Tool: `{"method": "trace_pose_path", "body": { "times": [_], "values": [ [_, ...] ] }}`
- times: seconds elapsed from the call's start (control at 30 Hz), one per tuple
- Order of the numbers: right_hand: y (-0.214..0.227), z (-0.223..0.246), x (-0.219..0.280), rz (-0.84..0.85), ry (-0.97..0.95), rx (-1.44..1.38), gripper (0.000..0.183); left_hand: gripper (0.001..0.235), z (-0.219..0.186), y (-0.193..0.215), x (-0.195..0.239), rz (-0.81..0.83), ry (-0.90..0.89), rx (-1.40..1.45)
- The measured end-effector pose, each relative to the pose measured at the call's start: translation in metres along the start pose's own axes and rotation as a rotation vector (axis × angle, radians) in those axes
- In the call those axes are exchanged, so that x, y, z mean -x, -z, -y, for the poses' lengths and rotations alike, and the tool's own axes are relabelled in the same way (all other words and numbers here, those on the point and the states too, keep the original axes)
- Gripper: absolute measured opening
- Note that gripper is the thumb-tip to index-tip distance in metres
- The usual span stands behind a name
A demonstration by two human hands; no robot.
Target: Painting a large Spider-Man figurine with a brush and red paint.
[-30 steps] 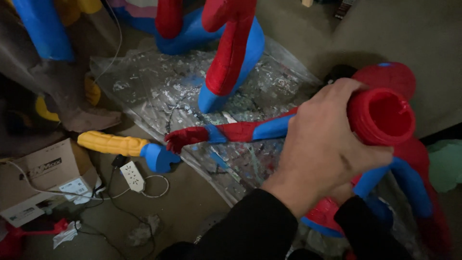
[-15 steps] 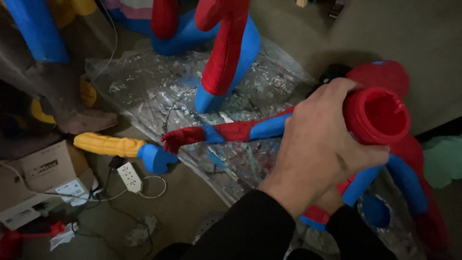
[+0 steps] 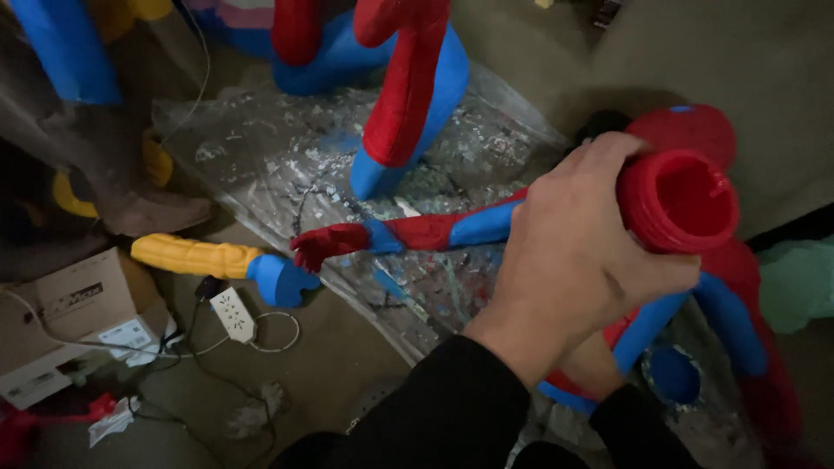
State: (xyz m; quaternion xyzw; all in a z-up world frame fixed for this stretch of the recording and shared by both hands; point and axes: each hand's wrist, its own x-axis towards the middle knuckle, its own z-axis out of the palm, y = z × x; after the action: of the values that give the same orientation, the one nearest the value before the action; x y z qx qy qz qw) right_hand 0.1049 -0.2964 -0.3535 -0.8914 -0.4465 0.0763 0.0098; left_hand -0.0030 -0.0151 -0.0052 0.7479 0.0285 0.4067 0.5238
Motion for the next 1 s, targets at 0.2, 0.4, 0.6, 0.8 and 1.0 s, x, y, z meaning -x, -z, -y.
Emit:
{"method": "trace_pose_path", "body": {
  "times": [0.2, 0.4, 0.6, 0.8, 1.0],
  "values": [
    [0.055, 0.018, -0.041, 0.021, 0.007, 0.11, 0.044, 0.078, 0.0, 0.003, 0.004, -0.011, -0.01, -0.002],
    [0.15, 0.044, -0.049, 0.023, -0.007, 0.229, 0.043, 0.083, -0.004, 0.006, 0.0, 0.045, 0.021, -0.02],
    [0.186, 0.047, -0.023, 0.019, -0.022, 0.344, 0.042, 0.083, -0.002, 0.003, -0.002, 0.019, -0.021, -0.038],
    [0.128, 0.015, -0.038, 0.034, -0.027, 0.457, 0.041, 0.079, -0.009, 0.007, 0.001, 0.049, 0.004, 0.021],
    [0.027, -0.033, -0.072, -0.088, 0.086, 0.57, 0.036, 0.075, -0.005, 0.001, 0.001, -0.012, -0.077, 0.009]
  ]
}}
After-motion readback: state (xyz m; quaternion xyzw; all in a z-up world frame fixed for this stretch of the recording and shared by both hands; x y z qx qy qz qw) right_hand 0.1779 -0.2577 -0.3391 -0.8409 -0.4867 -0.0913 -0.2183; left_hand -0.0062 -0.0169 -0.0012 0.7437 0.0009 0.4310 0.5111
